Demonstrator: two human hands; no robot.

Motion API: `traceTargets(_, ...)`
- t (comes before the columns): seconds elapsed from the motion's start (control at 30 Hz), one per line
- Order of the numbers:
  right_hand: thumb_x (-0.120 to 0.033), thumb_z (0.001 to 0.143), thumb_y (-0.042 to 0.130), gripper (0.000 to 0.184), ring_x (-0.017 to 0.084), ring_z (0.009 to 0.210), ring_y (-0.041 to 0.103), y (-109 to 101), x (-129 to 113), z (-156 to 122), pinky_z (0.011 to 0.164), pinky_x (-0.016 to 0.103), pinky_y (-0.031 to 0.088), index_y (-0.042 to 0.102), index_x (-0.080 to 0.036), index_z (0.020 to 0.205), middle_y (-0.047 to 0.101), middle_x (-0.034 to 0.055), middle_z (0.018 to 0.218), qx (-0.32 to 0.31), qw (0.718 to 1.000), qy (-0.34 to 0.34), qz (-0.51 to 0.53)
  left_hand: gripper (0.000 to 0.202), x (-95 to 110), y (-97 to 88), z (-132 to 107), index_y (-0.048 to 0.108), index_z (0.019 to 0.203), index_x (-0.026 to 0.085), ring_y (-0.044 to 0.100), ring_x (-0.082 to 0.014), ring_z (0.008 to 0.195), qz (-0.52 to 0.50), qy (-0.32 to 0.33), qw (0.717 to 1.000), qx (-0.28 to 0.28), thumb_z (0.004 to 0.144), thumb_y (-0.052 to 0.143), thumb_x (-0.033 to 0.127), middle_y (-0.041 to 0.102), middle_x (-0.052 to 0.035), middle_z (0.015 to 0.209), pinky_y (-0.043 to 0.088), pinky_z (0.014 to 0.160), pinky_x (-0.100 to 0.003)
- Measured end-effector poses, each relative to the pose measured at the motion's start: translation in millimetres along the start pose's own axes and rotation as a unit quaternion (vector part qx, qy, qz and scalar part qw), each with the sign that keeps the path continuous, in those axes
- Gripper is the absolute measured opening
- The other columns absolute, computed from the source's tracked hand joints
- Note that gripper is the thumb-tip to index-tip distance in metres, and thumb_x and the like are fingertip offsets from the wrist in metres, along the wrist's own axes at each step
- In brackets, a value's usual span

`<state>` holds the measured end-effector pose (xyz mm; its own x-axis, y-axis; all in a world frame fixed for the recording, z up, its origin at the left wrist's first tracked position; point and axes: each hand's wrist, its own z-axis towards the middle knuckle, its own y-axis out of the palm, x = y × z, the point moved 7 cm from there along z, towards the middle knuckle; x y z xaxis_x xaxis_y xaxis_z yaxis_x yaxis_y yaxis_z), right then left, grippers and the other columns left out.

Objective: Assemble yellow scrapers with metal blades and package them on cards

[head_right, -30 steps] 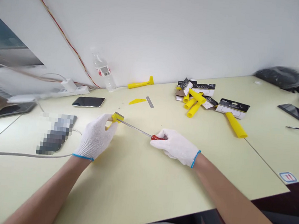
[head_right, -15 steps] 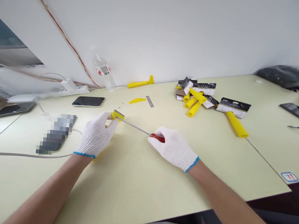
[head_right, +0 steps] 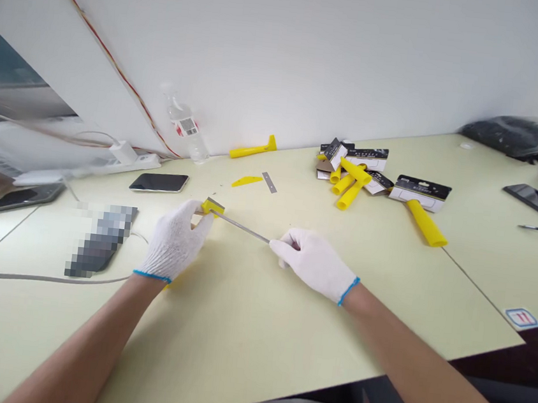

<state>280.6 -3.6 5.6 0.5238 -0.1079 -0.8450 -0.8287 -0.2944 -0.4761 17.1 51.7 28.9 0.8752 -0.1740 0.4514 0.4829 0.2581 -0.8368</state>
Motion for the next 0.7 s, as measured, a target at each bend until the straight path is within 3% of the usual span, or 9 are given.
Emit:
traceTargets(0.07, -0.062, 0.097, 0.051, 0.043, 0.007, 0.046, 0.025, 15, 8, -2, 0.042, 0.026, 0.019, 0.058, -0.021, 0.089, 0.054, -0.0029, 0.073, -0.127, 0.979, 0.081, 0.139, 0.018, 0, 0.9, 1, 0.067, 0.104, 0.023, 0.063, -0.0175, 0.072, 0.000, 0.000, 1.000, -0.002, 0.097, 0.056, 0.036, 0.076, -0.0015, 0.103, 0.041, 0.070, -0.030)
traceTargets(0.13, -0.062, 0.094, 0.057, 0.040, 0.006, 0.044, 0.019, 21, 10, -6, 0.040, 0.025, 0.013, 0.055, -0.022, 0.093, 0.048, -0.0063, 0.069, -0.183, 0.957, 0.114, 0.196, 0.016, 0, 1.2, 2, 0.067, 0.101, 0.023, 0.064, -0.0176, 0.072, -0.006, -0.001, 1.000, 0.002, 0.096, 0.057, 0.036, 0.076, -0.0008, 0.101, 0.041, 0.069, -0.030)
traceTargets(0.2, -0.053, 0.088, 0.069, 0.034, 0.007, 0.045, 0.028, 13, 10, -5, 0.042, 0.024, 0.019, 0.054, -0.023, 0.091, 0.046, -0.0074, 0.065, -0.125, 0.979, 0.090, 0.131, 0.015, 0, 1.3, 1, 0.066, 0.100, 0.023, 0.065, -0.0180, 0.075, -0.014, 0.004, 1.000, 0.006, 0.096, 0.057, 0.035, 0.076, -0.0005, 0.101, 0.042, 0.070, -0.030)
traceTargets(0.27, -0.043, 0.085, 0.073, 0.027, 0.010, 0.054, 0.046, -2, 3, -3, 0.050, 0.025, 0.032, 0.056, -0.022, 0.087, 0.056, -0.0043, 0.068, -0.012, 1.000, 0.016, 0.004, 0.017, 0, 1.9, 1, 0.067, 0.102, 0.024, 0.067, -0.0187, 0.077, -0.019, 0.006, 1.000, 0.004, 0.097, 0.056, 0.036, 0.077, -0.0011, 0.102, 0.042, 0.071, -0.030)
traceTargets(0.37, -0.040, 0.091, 0.065, 0.021, 0.016, 0.071, 0.061, -14, -9, -5, 0.065, 0.029, 0.042, 0.061, -0.021, 0.085, 0.069, 0.0013, 0.081, 0.113, 0.978, -0.096, -0.146, 0.018, -2, 1.9, 0, 0.067, 0.102, 0.024, 0.068, -0.0199, 0.079, -0.017, -0.001, 1.000, 0.005, 0.097, 0.056, 0.037, 0.077, -0.0027, 0.101, 0.043, 0.071, -0.030)
traceTargets(0.57, -0.045, 0.103, 0.049, 0.031, 0.022, 0.083, 0.068, -15, -11, -4, 0.072, 0.033, 0.044, 0.069, -0.023, 0.092, 0.075, 0.0066, 0.095, 0.157, 0.941, -0.155, -0.257, 0.018, -1, 0.8, 2, 0.068, 0.102, 0.023, 0.069, -0.0212, 0.084, -0.017, -0.007, 1.000, -0.003, 0.097, 0.055, 0.036, 0.076, -0.0037, 0.096, 0.045, 0.074, -0.030)
traceTargets(0.63, -0.047, 0.103, 0.049, 0.035, 0.021, 0.081, 0.066, -15, -13, -4, 0.072, 0.032, 0.044, 0.068, -0.022, 0.086, 0.074, 0.0057, 0.089, 0.140, 0.951, -0.154, -0.228, 0.019, 0, 0.5, 3, 0.068, 0.101, 0.023, 0.069, -0.0212, 0.083, -0.021, -0.008, 1.000, -0.006, 0.097, 0.055, 0.035, 0.076, -0.0037, 0.095, 0.045, 0.073, -0.030)
traceTargets(0.7, -0.052, 0.102, 0.050, 0.042, 0.016, 0.067, 0.058, -10, -7, -1, 0.065, 0.029, 0.041, 0.064, -0.021, 0.078, 0.067, 0.0026, 0.075, 0.065, 0.983, -0.108, -0.135, 0.019, 1, 0.3, 4, 0.069, 0.102, 0.023, 0.069, -0.0208, 0.083, -0.029, -0.004, 1.000, -0.009, 0.096, 0.055, 0.034, 0.076, -0.0033, 0.096, 0.045, 0.074, -0.030)
